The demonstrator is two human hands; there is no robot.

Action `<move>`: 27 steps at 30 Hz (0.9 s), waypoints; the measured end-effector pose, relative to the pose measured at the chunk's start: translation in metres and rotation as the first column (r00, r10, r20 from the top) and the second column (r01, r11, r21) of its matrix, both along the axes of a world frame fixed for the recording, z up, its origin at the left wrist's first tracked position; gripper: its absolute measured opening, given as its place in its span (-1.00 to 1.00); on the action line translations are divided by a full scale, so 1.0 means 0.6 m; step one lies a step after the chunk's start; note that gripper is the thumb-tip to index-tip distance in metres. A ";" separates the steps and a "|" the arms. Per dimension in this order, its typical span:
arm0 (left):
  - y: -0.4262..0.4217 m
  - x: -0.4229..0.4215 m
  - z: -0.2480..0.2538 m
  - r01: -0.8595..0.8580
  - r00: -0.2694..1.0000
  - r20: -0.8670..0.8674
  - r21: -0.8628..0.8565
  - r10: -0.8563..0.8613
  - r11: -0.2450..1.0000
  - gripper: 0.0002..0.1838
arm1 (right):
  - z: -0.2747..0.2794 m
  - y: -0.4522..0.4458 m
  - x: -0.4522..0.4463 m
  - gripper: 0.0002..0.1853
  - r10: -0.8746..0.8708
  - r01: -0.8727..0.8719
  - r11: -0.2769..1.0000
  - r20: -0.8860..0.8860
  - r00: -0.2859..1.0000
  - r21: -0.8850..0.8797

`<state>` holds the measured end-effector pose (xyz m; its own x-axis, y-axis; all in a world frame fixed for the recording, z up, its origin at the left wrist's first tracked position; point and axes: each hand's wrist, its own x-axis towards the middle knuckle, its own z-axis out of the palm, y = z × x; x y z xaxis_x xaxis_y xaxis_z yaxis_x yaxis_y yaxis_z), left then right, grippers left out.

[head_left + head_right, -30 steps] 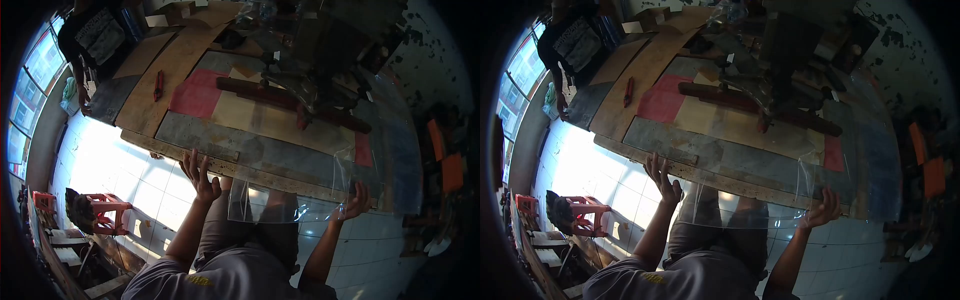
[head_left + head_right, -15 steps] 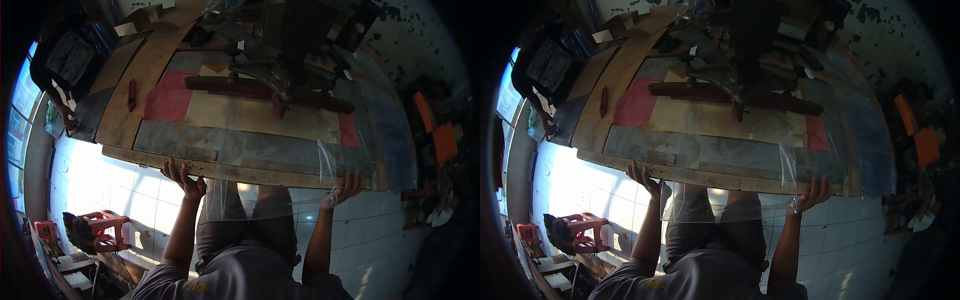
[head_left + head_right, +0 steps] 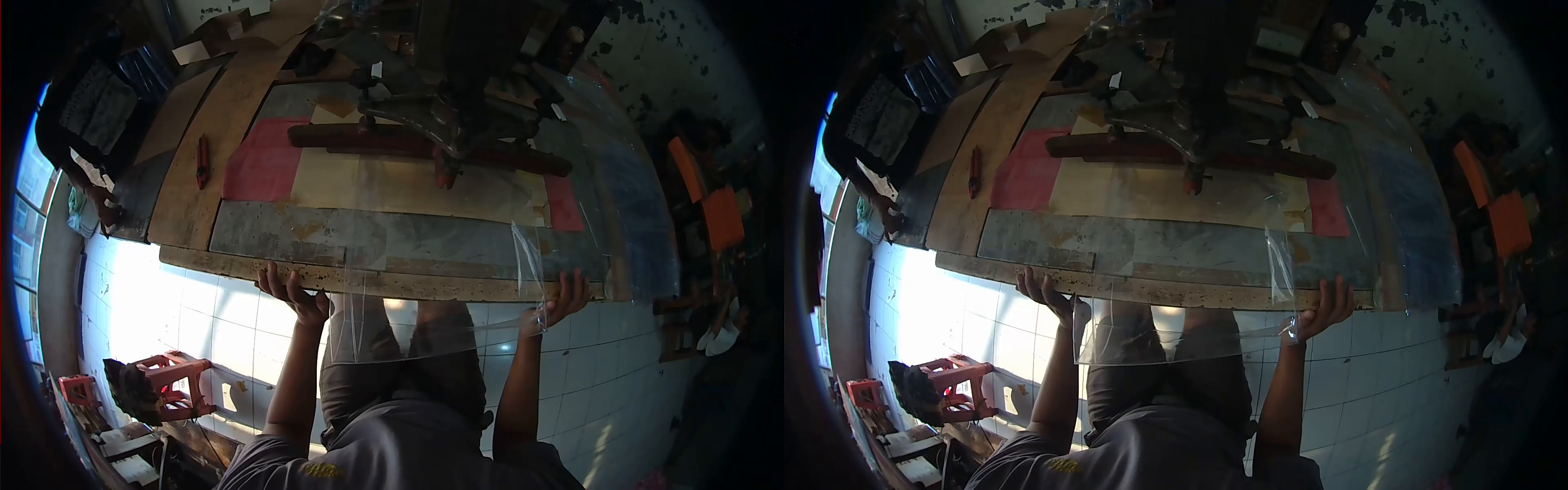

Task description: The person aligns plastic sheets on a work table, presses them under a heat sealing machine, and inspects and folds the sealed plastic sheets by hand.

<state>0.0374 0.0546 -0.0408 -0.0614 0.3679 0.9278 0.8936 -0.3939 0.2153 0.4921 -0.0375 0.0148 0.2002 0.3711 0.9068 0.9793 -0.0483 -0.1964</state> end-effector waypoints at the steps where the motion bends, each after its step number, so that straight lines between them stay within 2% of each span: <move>1: 0.001 0.000 0.001 -0.001 1.000 -0.003 0.005 0.001 1.000 -0.33 | 0.000 0.000 -0.001 -0.23 -0.005 0.005 1.000 -0.007 1.000 0.002; 23: 0.006 0.002 0.009 0.013 1.000 -0.009 0.039 -0.013 0.999 -0.36 | 0.008 0.001 -0.005 -0.23 -0.022 0.022 1.000 -0.003 1.000 -0.012; 26: 0.003 0.004 0.009 0.027 1.000 0.011 0.016 -0.027 1.000 -0.36 | 0.025 -0.007 -0.014 -0.24 -0.004 0.002 0.998 -0.033 0.999 -0.064; 27: 0.001 0.005 0.008 0.032 0.999 0.020 0.008 -0.033 0.999 -0.37 | 0.032 -0.013 -0.015 -0.24 0.054 -0.063 0.994 -0.105 0.993 -0.084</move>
